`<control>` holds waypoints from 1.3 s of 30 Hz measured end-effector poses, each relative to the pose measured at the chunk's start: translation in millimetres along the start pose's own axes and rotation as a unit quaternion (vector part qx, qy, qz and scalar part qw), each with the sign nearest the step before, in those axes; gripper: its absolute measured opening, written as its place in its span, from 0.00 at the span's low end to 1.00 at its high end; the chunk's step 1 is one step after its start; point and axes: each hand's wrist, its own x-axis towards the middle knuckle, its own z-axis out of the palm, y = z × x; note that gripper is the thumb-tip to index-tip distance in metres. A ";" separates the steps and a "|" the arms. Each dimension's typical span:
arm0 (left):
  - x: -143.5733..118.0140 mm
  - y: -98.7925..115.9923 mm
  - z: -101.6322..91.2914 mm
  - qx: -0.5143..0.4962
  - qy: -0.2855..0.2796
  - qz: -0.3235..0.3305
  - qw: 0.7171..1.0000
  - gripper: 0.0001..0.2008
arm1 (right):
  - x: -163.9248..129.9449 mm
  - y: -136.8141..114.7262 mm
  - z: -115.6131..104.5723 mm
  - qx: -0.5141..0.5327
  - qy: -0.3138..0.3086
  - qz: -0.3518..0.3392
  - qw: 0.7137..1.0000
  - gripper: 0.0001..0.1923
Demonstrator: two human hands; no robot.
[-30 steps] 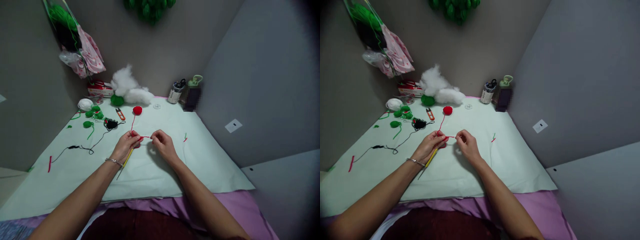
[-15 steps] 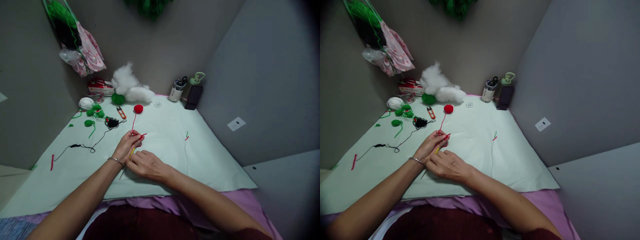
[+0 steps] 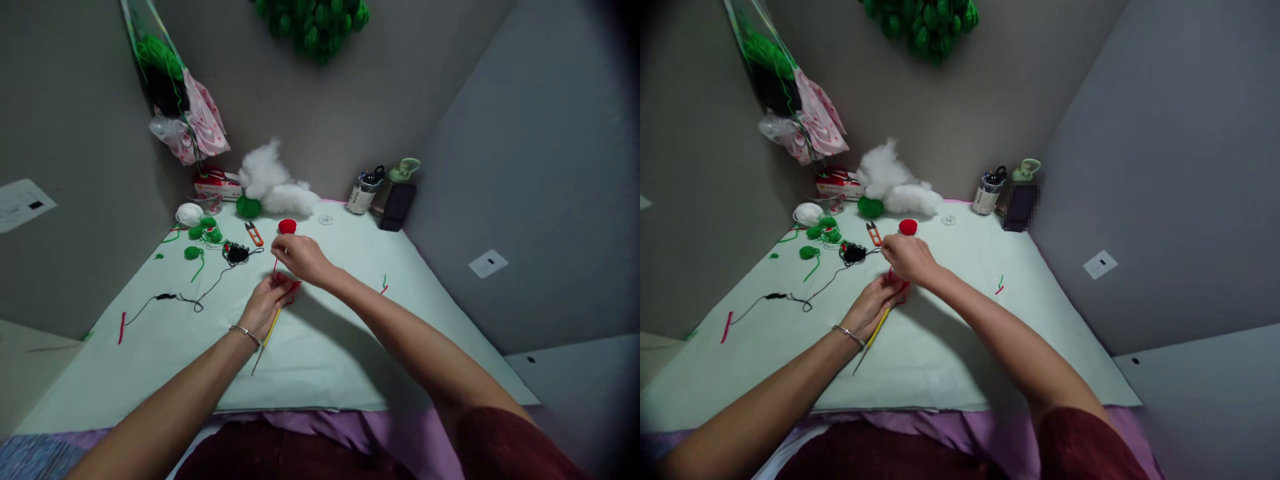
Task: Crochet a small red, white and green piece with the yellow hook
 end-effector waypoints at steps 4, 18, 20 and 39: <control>-3.4 2.6 0.5 -0.015 -0.012 0.013 1.000 0.11 | 83.5 5.5 30.8 0.009 -0.028 0.069 0.997 0.13; -10.5 8.2 6.6 -0.036 -0.039 0.012 0.998 0.20 | 127.0 0.5 46.5 0.152 -0.068 0.143 0.976 0.20; -11.2 9.0 6.6 -0.037 -0.038 0.008 0.999 0.19 | 110.4 4.8 29.0 0.188 -0.042 0.120 0.974 0.18; -12.0 7.4 6.8 -0.035 -0.042 0.017 0.998 0.13 | -113.7 35.0 18.8 0.081 -0.037 0.102 0.991 0.17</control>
